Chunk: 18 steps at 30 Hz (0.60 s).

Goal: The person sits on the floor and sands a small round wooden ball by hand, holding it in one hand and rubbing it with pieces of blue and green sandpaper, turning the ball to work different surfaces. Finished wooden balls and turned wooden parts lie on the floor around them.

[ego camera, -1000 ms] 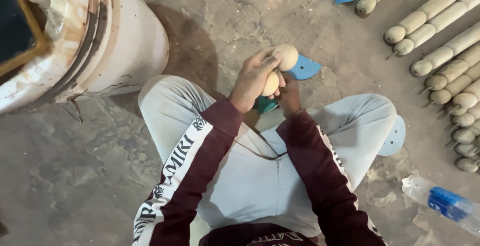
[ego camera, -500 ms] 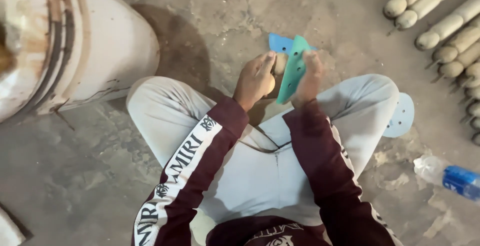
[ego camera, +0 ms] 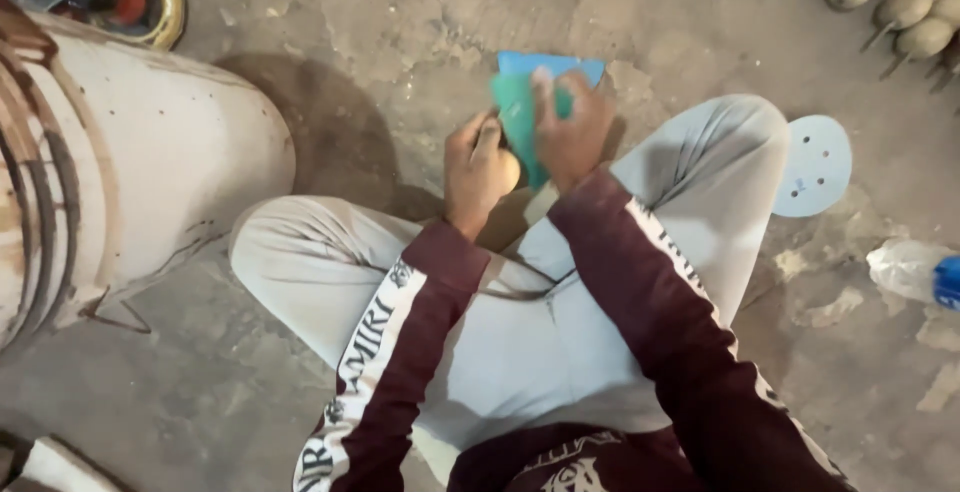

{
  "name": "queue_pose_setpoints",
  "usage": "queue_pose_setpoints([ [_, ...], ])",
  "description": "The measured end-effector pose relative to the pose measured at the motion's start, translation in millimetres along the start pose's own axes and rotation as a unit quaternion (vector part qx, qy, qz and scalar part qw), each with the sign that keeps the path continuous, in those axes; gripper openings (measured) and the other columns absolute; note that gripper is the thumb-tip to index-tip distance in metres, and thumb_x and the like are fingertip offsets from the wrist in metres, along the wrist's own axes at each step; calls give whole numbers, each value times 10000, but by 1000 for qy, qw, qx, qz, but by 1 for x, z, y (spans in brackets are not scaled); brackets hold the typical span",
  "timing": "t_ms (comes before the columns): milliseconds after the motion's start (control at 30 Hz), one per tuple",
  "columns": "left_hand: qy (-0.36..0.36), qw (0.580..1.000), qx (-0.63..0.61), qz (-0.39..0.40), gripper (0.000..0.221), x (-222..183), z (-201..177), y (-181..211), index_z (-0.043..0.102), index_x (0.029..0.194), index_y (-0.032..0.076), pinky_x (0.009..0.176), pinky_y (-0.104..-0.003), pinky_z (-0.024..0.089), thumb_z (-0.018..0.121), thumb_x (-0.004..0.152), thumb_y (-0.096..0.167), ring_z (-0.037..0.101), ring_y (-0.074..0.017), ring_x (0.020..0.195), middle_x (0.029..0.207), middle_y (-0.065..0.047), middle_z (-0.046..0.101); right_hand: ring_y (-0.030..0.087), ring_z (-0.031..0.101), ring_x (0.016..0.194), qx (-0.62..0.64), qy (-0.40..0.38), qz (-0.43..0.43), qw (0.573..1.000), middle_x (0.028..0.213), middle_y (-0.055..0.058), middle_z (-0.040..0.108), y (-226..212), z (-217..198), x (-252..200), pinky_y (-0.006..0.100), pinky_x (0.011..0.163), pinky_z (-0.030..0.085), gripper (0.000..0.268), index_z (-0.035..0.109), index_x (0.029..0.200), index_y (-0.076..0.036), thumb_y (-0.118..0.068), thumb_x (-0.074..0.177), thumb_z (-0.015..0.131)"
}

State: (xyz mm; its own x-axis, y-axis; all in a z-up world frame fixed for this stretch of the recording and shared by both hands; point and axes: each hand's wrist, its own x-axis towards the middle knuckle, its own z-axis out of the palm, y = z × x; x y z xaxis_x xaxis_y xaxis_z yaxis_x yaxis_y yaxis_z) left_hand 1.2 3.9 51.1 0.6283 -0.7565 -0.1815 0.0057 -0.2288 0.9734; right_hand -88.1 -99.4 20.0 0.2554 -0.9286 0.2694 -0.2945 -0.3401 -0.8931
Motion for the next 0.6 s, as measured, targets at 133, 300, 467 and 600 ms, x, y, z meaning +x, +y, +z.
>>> queue_pose_setpoints([
  [133, 11, 999, 37, 15, 301, 1, 1, 1, 690, 1083, -50, 741, -336, 520, 484, 955, 127, 663, -174, 795, 874, -144, 714, 372, 547, 625, -26, -16, -77, 997, 722, 210, 561, -5, -1, 5, 437, 595, 427, 325, 632, 814, -9, -252, 1015, 713],
  [300, 19, 999, -25, 39, 330, -1, 3, 4, 687, 1085, -54, 707, -336, 495, 440, 943, 112, 585, -154, 759, 839, -145, 676, 389, 599, 682, -36, 1, -73, 997, 762, 201, 597, -17, -12, 10, 443, 616, 455, 343, 630, 837, -36, -290, 1056, 705],
  [467, 31, 996, 33, 82, 445, -13, 0, 4, 678, 1255, -56, 689, -327, 489, 423, 933, 116, 540, -146, 722, 775, -132, 619, 388, 620, 664, -87, 16, 39, 995, 762, 188, 624, -14, -17, 1, 446, 600, 464, 351, 652, 845, -66, -336, 1065, 697],
  [600, 44, 997, 12, 55, 369, 5, 2, 3, 690, 1128, -86, 698, -342, 502, 446, 920, 97, 562, -179, 731, 799, -168, 666, 432, 593, 659, -139, 29, -43, 989, 726, 218, 597, -4, -10, 18, 485, 574, 431, 370, 626, 774, -40, -324, 987, 731],
])
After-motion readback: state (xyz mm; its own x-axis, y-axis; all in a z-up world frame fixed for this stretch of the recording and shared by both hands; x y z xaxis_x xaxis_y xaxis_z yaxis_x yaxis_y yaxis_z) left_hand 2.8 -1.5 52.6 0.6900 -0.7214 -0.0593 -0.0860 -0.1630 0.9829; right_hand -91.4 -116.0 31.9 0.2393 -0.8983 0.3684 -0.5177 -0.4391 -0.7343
